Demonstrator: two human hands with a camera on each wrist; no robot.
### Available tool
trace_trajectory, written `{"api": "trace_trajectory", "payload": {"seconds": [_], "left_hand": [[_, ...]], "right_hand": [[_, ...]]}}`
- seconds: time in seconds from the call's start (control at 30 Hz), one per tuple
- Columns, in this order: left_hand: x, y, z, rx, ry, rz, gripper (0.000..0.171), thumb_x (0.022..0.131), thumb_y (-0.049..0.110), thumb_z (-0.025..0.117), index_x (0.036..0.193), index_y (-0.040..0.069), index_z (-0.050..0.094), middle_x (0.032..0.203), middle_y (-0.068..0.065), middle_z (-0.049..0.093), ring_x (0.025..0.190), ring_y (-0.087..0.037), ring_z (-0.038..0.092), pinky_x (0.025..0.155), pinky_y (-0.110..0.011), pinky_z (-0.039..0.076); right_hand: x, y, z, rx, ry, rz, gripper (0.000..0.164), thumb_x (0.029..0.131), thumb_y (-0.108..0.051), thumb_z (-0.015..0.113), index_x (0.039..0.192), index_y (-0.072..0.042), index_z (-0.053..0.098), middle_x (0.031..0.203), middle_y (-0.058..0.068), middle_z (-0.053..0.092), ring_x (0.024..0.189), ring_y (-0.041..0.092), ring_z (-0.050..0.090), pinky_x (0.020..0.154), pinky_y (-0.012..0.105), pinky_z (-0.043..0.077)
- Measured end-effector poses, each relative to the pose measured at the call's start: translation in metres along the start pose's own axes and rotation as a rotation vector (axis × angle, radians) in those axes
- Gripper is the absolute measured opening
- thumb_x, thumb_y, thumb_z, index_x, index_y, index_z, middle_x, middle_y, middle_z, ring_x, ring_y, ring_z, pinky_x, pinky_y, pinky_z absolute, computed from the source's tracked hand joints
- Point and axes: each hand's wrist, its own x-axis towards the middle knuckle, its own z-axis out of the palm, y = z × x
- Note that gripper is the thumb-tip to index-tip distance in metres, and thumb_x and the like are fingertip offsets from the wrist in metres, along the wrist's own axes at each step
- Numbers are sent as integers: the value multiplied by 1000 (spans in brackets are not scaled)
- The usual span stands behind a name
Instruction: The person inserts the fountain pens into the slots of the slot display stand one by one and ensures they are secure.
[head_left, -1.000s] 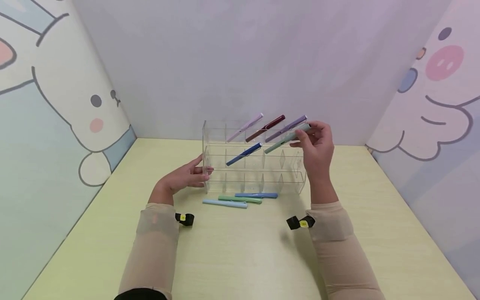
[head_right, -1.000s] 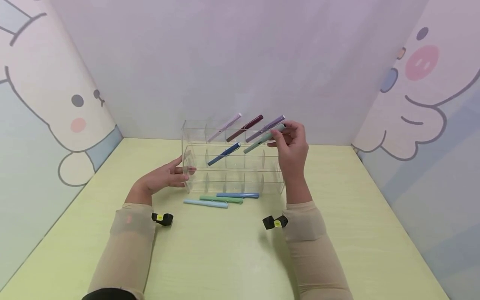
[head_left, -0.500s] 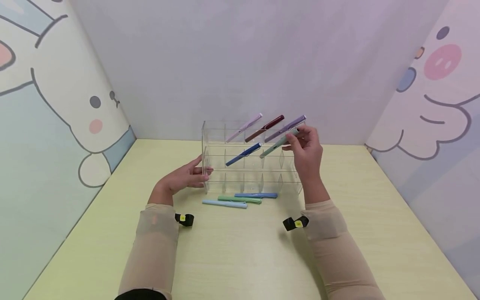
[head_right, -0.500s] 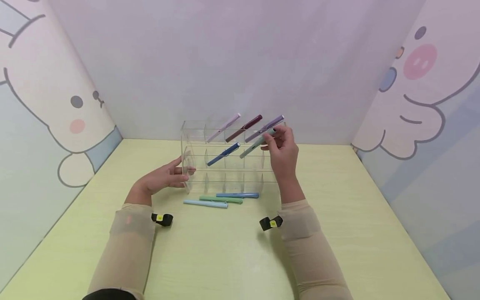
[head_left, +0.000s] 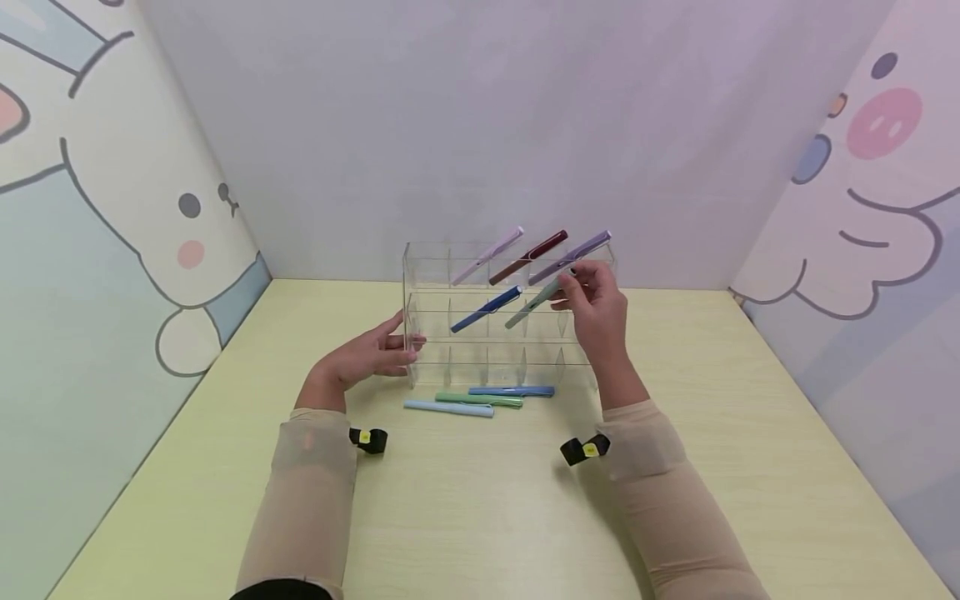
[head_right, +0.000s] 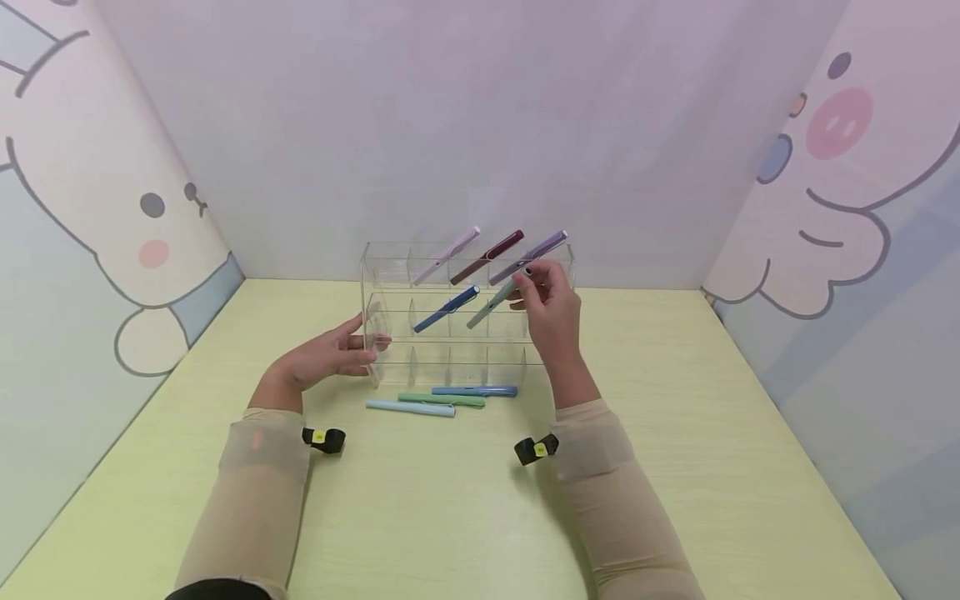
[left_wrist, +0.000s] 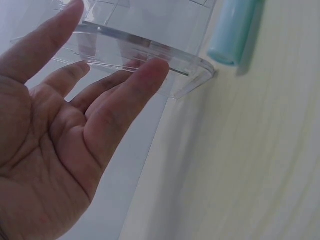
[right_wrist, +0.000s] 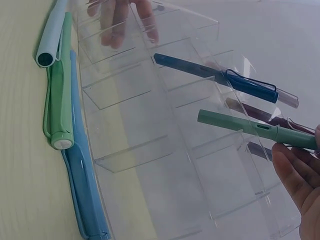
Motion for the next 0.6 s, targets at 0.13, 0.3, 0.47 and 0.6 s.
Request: {"api": "trace_trajectory", "payload": {"seconds": [0.13, 0.3, 0.47, 0.6], "left_hand": [[0, 1, 0, -3, 2, -3, 90, 95, 31, 66, 155, 45, 1, 154, -8, 42, 138, -30, 45, 105, -46, 47], [1, 0, 0, -5, 5, 0, 92, 95, 31, 67, 156, 42, 1, 154, -10, 41, 138, -29, 45, 105, -46, 47], [2, -1, -1, 1, 3, 6, 94, 94, 31, 67, 158, 36, -2, 153, -11, 41, 138, -30, 46, 105, -46, 48], [1, -1, -1, -3, 0, 11, 93, 95, 30, 67, 158, 35, -2, 154, -12, 41, 138, -31, 45, 105, -47, 48]], "right_hand": [[-2, 0, 1, -21, -36, 8, 24, 98, -11, 60, 114, 6, 55, 95, 26, 67, 80, 39, 71, 70, 36, 61], [-2, 5, 2, -90, -50, 11, 25, 98, -21, 62, 111, 0, 61, 93, 20, 71, 79, 34, 72, 71, 29, 61], [-3, 6, 1, -132, -50, -6, 28, 96, -29, 64, 107, -4, 64, 89, 15, 72, 75, 24, 73, 69, 25, 60], [-3, 6, 2, -134, -54, 4, 30, 95, -32, 65, 105, -4, 65, 88, 15, 71, 73, 19, 72, 70, 23, 60]]}}
